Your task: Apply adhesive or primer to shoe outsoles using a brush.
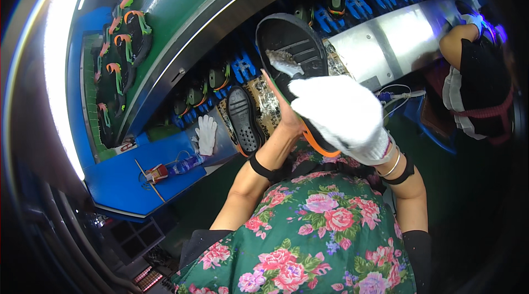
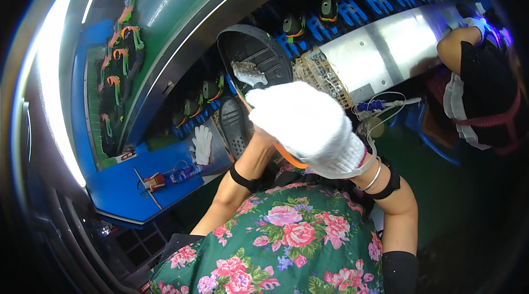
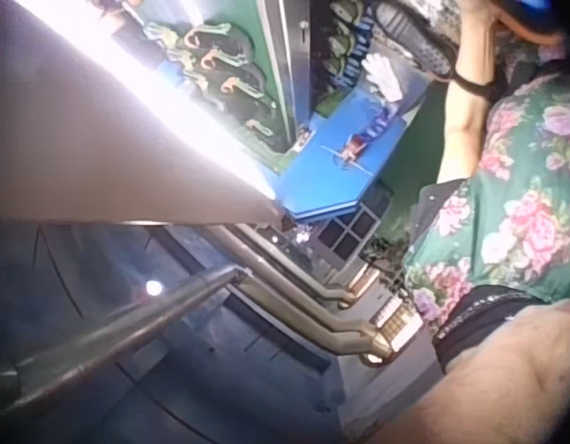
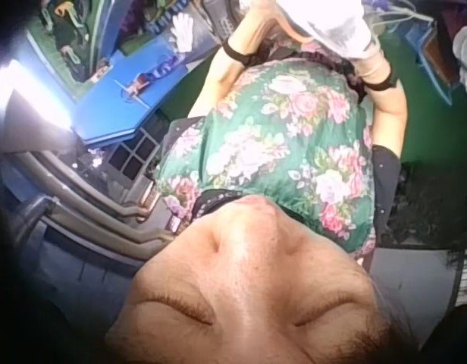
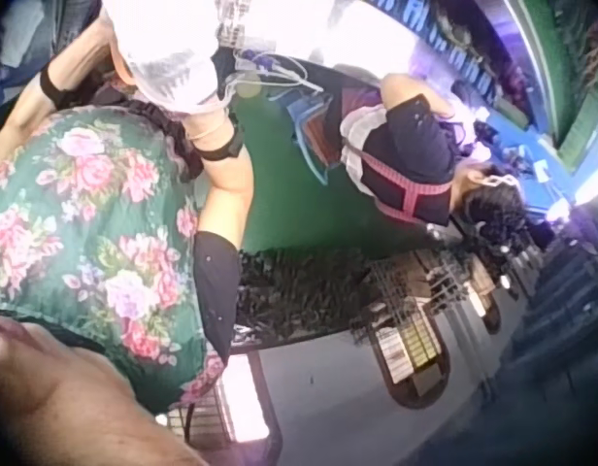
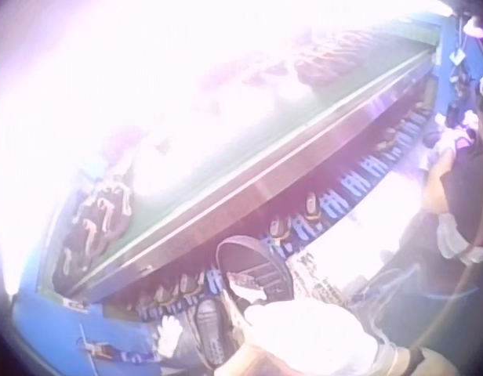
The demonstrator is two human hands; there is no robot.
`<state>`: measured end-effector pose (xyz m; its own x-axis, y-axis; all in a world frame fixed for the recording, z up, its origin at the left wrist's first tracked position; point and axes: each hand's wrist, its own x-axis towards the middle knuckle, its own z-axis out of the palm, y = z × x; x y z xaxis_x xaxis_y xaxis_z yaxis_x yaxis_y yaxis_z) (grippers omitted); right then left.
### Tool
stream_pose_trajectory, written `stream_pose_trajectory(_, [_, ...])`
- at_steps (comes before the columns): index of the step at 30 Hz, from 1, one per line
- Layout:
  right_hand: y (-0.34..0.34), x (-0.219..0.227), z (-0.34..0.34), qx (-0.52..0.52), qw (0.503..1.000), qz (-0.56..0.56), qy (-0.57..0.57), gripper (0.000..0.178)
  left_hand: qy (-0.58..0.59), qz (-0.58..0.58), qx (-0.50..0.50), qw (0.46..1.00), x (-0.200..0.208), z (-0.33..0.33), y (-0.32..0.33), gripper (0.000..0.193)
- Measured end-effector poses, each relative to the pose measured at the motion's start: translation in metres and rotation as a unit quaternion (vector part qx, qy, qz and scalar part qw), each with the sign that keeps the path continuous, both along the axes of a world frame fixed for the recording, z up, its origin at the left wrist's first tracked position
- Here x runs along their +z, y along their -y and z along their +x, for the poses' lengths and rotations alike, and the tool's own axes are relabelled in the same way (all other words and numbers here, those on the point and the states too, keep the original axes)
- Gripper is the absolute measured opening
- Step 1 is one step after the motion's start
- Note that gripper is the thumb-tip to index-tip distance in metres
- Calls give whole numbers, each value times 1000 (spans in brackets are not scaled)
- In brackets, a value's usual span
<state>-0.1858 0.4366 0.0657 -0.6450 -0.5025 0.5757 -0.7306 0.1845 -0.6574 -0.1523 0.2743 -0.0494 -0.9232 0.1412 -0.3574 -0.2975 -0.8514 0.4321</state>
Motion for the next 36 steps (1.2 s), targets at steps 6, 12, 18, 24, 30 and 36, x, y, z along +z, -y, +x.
stream_pose_trajectory(6, [-7,-3,-8,16,997,-58,42,27,-43,78,-53,995,-15,2,22,116])
stream_pose_trajectory(12, [-1,-11,16,35,999,-6,-7,35,-140,76,-159,974,-6,-8,21,122])
stream_pose_trajectory(18, [-19,-12,8,16,998,-24,51,31,-1,-8,-24,1000,28,-7,10,120])
stream_pose_trajectory(24, [-13,-13,22,42,997,-40,49,29,-88,115,-134,980,9,-10,24,119])
stream_pose_trajectory(30, [-19,-16,26,28,1000,2,12,34,-40,86,-122,988,16,-19,28,125])
stream_pose_trajectory(36, [-23,-15,27,32,983,-80,162,29,-68,67,-78,992,29,-22,24,122])
